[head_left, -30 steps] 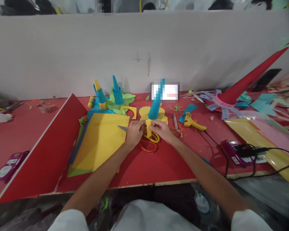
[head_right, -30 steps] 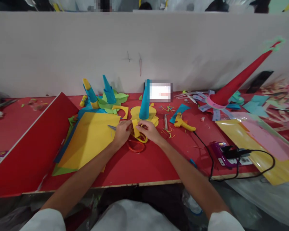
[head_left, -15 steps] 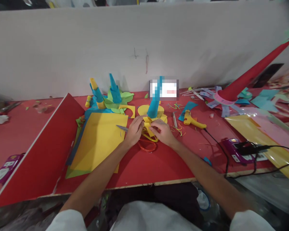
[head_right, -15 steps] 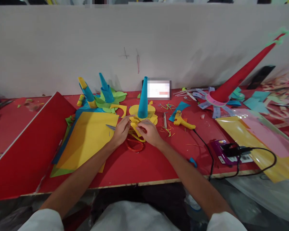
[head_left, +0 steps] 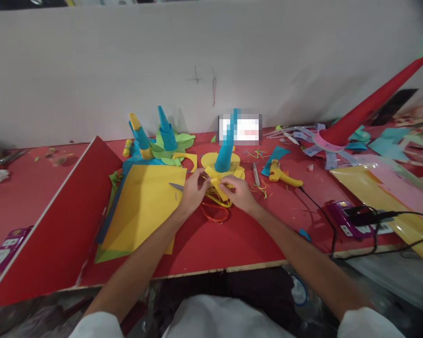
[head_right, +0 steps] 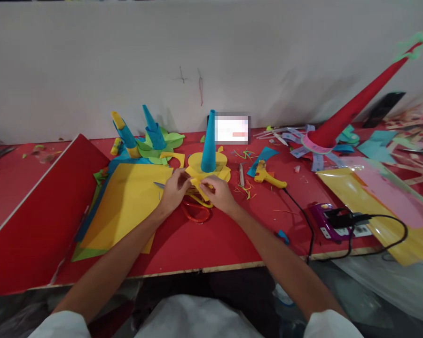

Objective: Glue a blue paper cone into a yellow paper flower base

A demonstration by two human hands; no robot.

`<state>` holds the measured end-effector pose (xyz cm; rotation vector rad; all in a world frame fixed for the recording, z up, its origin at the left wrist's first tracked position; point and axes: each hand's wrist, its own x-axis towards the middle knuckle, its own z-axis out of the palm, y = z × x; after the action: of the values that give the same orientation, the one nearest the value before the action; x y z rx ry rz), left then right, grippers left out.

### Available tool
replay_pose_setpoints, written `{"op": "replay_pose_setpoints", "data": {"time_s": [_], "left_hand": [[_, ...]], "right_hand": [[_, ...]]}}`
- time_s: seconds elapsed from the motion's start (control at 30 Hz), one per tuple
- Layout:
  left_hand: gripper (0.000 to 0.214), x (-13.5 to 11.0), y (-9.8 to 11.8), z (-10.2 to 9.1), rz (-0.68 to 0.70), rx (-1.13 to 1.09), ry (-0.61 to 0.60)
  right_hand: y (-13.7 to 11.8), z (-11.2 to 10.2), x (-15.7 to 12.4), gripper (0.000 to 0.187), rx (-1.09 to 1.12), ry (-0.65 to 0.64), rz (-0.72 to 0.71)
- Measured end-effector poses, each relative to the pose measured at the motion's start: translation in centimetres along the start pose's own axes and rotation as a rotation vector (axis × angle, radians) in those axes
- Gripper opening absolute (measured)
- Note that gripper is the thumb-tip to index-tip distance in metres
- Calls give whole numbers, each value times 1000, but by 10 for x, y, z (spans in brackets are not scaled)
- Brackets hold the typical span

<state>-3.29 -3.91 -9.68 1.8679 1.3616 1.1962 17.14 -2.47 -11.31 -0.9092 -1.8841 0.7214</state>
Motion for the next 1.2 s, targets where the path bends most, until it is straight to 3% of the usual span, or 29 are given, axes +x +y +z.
{"op": "replay_pose_setpoints", "data": {"time_s": [0.07,0.17,0.2,0.3,0.43,0.53,0.63,0.77,0.9,1.03,1.1,1.2], "left_hand": [[25,-5,10,-8,29,238,-176],[24,-18,31,-17,317,586,-560],[28,-22,38,-17,398,673,-605],[36,-29,56,-10,518,882,-635],[28,-26,65,1,600,1009,-629],[26,-28,65,-6,678,1041,-573],[24,-37,65,-29,688,994,-535],[31,-42,56,-71,610,933,-569],[36,-42,26,-108,545,962,-643],[40,-53,-1,-140,510,990,-635],[57,-59,-2,-156,528,972,-582],[71,-62,17,-171,465,872,-489]], "right_hand": [[0,-4,1,30,-12,130,45],[0,-11,3,31,-4,258,74],[0,-13,3,31,3,272,79],[-1,-15,4,30,7,260,82],[-3,-13,3,26,2,249,67],[-3,-13,3,26,10,255,66],[-4,-15,3,29,10,286,87],[-7,-16,3,33,6,264,105],[-11,-12,3,32,25,187,105],[-12,-10,5,30,38,142,90],[-12,-10,5,29,45,132,86],[-10,-9,6,29,44,136,97]]}}
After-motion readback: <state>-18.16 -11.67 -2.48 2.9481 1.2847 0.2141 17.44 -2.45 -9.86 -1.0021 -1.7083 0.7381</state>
